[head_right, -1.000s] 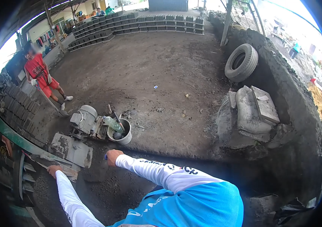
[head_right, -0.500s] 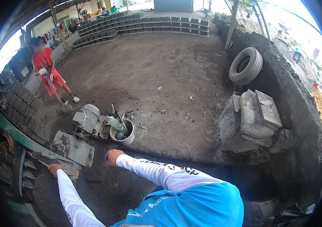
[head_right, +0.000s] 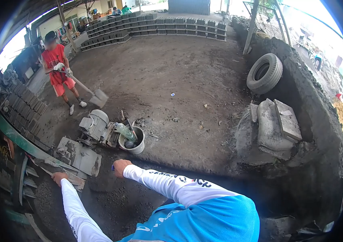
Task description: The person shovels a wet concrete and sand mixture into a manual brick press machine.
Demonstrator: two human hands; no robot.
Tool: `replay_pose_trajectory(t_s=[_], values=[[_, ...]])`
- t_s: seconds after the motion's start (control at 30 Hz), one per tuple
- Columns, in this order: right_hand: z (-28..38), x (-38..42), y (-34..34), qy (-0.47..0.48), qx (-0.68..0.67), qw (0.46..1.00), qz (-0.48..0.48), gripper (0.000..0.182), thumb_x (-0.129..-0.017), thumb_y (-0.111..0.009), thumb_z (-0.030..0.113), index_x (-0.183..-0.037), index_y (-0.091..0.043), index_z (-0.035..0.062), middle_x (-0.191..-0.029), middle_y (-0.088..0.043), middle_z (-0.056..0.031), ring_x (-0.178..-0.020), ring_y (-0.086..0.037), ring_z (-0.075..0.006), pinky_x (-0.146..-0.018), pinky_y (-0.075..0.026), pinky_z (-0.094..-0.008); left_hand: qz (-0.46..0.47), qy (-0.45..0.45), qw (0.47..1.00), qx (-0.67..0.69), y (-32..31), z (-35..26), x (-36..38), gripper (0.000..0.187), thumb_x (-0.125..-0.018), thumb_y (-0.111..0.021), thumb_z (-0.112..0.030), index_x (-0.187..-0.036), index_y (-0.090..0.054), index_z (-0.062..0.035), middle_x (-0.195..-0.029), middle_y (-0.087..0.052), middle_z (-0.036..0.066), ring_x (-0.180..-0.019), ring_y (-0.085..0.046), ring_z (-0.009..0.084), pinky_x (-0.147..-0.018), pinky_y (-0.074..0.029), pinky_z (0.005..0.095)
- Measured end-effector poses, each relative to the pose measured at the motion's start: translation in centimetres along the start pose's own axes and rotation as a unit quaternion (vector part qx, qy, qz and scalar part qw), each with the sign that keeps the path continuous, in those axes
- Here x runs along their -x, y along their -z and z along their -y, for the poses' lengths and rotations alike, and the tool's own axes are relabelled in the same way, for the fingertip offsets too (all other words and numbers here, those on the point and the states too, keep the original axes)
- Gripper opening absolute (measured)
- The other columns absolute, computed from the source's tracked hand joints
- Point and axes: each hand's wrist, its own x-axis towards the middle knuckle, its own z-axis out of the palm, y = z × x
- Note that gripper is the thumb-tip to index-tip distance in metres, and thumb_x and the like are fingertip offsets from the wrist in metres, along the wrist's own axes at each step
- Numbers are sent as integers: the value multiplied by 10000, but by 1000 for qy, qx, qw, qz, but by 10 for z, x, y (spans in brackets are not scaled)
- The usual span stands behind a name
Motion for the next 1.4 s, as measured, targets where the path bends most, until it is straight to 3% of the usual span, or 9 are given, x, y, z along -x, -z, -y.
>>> replay_pose_trajectory(t_s=[0.67,1.4], values=[[7,4,2,-4,14,1000,-3,252,-714,-601,135,-885,-712,-14,-912,-686,-248,-911,-678,-385,-800,-542,-449,-18,-6,1000,5,-28,10,-30,692,-883,-631,-184,-1372,-230,97,-1283,-493,259,-1128,-595,397,-901,-532,487],[19,5,1,1,39,999,25,242,-727,-595,123,-889,-705,-18,-924,-690,-236,-923,-677,-376,-807,-541,-442,-16,-7,1000,17,-14,7,-16,689,-886,-623,-175,-1390,-225,76,-1316,-482,250,-1151,-581,394,-922,-523,483]])
